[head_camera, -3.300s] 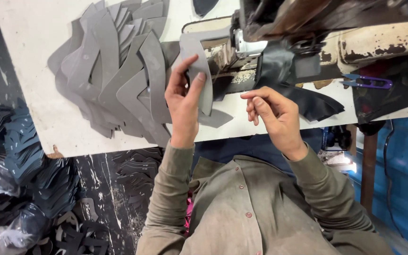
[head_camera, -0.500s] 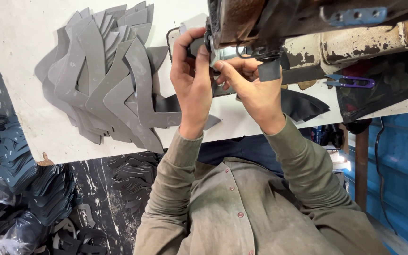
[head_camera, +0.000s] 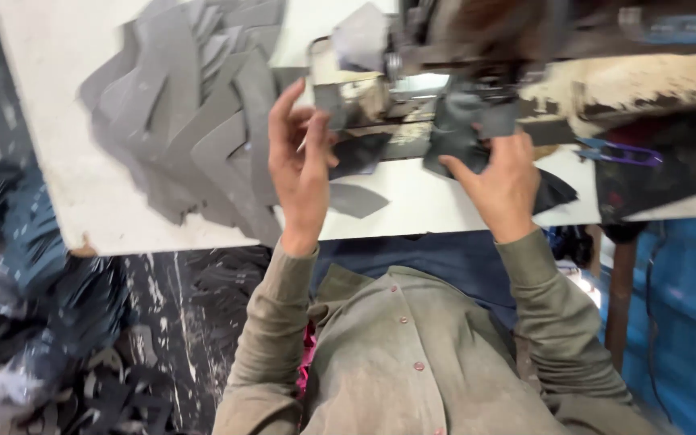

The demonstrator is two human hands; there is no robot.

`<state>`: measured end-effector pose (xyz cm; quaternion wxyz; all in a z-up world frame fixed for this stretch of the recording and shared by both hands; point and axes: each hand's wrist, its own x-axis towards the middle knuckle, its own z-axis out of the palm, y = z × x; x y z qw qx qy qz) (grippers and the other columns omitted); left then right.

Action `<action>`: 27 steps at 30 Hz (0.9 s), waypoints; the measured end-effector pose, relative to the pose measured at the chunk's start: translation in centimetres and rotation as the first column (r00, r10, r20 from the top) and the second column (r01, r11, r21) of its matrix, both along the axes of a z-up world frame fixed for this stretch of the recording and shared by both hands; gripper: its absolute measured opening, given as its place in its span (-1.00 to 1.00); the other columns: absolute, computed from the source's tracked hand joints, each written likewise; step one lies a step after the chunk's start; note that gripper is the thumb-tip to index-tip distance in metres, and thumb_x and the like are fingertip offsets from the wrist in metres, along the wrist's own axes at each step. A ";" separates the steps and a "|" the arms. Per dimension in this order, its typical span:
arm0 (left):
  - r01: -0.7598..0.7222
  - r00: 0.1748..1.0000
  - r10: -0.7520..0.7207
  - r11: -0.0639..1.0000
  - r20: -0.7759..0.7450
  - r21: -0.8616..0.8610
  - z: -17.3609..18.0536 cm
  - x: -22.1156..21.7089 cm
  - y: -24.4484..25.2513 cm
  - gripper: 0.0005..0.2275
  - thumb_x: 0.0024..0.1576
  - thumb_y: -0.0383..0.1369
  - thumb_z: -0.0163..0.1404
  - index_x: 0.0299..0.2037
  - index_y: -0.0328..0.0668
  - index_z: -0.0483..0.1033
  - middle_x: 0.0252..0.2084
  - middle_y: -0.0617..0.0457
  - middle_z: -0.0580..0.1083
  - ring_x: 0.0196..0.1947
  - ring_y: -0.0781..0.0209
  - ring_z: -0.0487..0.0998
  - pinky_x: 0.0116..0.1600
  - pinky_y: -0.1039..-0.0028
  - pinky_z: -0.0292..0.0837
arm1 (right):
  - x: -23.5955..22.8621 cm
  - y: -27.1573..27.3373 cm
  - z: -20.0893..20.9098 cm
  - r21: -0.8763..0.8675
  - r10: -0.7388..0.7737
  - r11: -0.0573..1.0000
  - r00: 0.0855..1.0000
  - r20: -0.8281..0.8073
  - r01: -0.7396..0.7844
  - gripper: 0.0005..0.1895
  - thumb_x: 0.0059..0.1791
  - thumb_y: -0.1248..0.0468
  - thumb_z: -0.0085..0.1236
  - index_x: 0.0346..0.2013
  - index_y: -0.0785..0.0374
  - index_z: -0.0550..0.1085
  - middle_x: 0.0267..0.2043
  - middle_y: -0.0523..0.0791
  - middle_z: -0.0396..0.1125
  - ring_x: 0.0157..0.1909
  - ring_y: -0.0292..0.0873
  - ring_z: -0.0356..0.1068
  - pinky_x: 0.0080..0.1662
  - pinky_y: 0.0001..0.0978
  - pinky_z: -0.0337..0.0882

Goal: Stitching together pre-cut synthetic components for shoe assembly using an industrial sewing machine.

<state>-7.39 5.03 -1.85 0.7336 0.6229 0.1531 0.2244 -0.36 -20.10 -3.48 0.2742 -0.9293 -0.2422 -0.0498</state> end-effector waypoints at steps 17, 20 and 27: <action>0.168 0.749 0.572 0.323 -0.334 0.931 -3.4 -4.1 4.8 -0.51 0.15 -0.18 0.24 0.20 -0.29 0.43 0.02 -0.08 0.38 0.07 -0.08 0.34 0.07 0.14 0.22 | -1.7 1.0 1.1 0.139 -0.109 0.983 0.988 -0.105 0.123 -0.73 0.06 0.31 0.38 -0.04 0.35 0.49 -0.01 0.01 0.35 0.02 -0.02 0.35 -0.10 -0.28 0.43; 0.200 0.742 0.551 0.361 -0.381 0.911 -3.3 -3.6 5.6 -0.57 0.07 -0.18 0.27 0.05 -0.24 0.47 -0.04 -0.06 0.39 0.04 -0.08 0.33 0.05 0.13 0.18 | -2.7 3.4 1.9 0.250 -0.026 0.966 0.988 -0.153 0.064 -0.80 0.06 0.35 0.31 -0.06 0.30 0.51 0.01 -0.01 0.37 0.01 -0.05 0.39 -0.16 -0.37 0.48; 0.156 0.841 0.334 0.603 -0.425 0.782 -1.3 -4.7 4.6 -0.80 0.12 -0.40 0.24 -0.21 -0.20 0.44 -0.18 0.09 0.47 -0.02 0.11 0.41 0.07 0.26 0.19 | -3.8 9.3 4.5 0.452 0.331 0.873 0.903 -0.274 -0.183 -0.68 0.03 0.29 0.25 0.05 0.35 0.49 0.06 0.01 0.39 0.06 -0.01 0.41 -0.01 -0.26 0.45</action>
